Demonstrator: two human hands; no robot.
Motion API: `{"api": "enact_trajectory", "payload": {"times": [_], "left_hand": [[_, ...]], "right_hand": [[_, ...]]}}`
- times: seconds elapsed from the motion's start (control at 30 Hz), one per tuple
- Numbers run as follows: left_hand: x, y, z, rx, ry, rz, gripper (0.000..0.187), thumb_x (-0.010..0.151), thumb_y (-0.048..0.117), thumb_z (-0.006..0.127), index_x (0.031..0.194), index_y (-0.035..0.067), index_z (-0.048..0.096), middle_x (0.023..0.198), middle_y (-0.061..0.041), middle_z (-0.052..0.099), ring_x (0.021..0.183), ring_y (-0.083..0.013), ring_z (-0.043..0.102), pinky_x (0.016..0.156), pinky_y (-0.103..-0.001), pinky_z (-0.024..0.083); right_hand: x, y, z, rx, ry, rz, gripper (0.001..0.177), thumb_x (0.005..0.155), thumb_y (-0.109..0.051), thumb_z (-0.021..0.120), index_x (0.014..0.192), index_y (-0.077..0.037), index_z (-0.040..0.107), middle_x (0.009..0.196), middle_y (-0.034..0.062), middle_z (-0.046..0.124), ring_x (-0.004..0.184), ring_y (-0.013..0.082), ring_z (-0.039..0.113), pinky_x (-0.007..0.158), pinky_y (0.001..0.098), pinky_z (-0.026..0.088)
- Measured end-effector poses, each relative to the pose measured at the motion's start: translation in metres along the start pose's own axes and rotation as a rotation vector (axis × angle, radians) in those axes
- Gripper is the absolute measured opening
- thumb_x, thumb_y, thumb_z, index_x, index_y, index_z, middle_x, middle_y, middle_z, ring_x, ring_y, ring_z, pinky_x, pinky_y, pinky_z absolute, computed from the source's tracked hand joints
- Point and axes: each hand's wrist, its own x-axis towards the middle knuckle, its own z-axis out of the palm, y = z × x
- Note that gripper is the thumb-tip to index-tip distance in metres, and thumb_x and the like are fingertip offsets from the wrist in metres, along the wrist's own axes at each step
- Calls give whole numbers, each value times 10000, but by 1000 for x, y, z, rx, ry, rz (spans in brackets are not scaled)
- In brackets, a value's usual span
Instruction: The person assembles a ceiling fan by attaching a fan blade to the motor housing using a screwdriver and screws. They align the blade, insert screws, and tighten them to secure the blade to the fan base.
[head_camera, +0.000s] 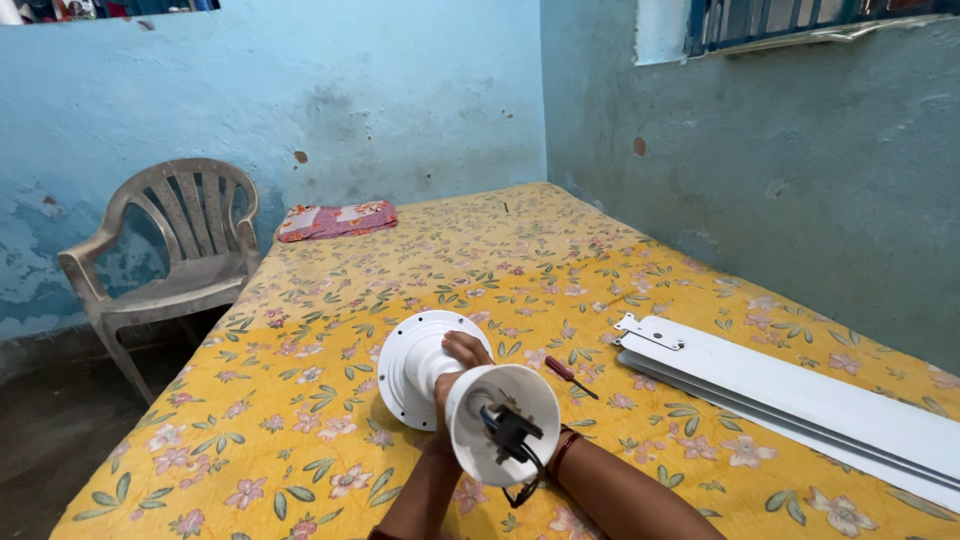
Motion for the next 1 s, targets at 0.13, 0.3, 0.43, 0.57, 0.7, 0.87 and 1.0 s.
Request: {"api": "enact_trajectory", "payload": {"times": [0.13, 0.3, 0.43, 0.57, 0.7, 0.87, 1.0], "left_hand": [[0, 9, 4, -18, -7, 14, 310, 784, 150, 779, 1011, -37, 680, 825, -140, 666, 712, -302, 672, 629, -374, 514], [9, 20, 6, -51, -25, 60, 285, 773, 154, 776, 971, -34, 691, 782, -133, 665, 668, -296, 671, 597, -369, 513], [7, 36, -1, -59, -54, 72, 267, 764, 156, 774, 939, -31, 700, 748, -128, 663, 632, -290, 671, 571, -365, 513], [10, 47, -8, -61, -67, 95, 249, 755, 159, 771, 907, -29, 709, 714, -122, 662, 597, -285, 670, 546, -361, 512], [7, 50, -11, -67, -64, 113, 229, 754, 156, 770, 876, -27, 709, 683, -117, 654, 562, -278, 664, 520, -356, 510], [-6, 53, -5, 14, -84, 39, 130, 926, 38, 707, 797, 25, 699, 658, -96, 669, 546, -254, 665, 526, -373, 509], [-13, 53, -7, 62, -100, 139, 88, 879, 74, 708, 811, 24, 685, 699, -111, 667, 611, -285, 675, 561, -387, 513]], "right_hand": [[-12, 7, 10, 169, 258, 73, 272, 1013, -216, 580, 1159, -29, 712, 1203, 130, 784, 1118, 252, 780, 1069, 371, 591], [44, 3, -71, 14, -632, -353, 664, 885, -243, 693, 1466, -18, 462, 1465, 195, 513, 1396, 346, 504, 1181, 465, 410], [104, -11, -92, -196, -1046, -451, 736, 897, -157, 722, 1559, -70, 411, 1558, 201, 494, 1424, 378, 466, 1174, 491, 395], [142, -53, -138, -302, -970, -371, 667, 710, -46, 821, 1339, -63, 598, 1338, 158, 633, 1195, 344, 619, 995, 438, 511], [164, -116, -177, -140, -613, -475, 225, 862, 11, 797, 1069, -46, 731, 992, 92, 761, 852, 230, 726, 708, 341, 570], [143, -200, -197, 94, -757, -761, 176, 910, -174, 784, 1040, -59, 752, 937, 83, 749, 771, 209, 710, 678, 335, 575], [129, -226, -193, 118, -877, -1006, 306, 976, -250, 814, 1094, 27, 758, 920, 102, 703, 734, 207, 662, 644, 322, 533]]}}
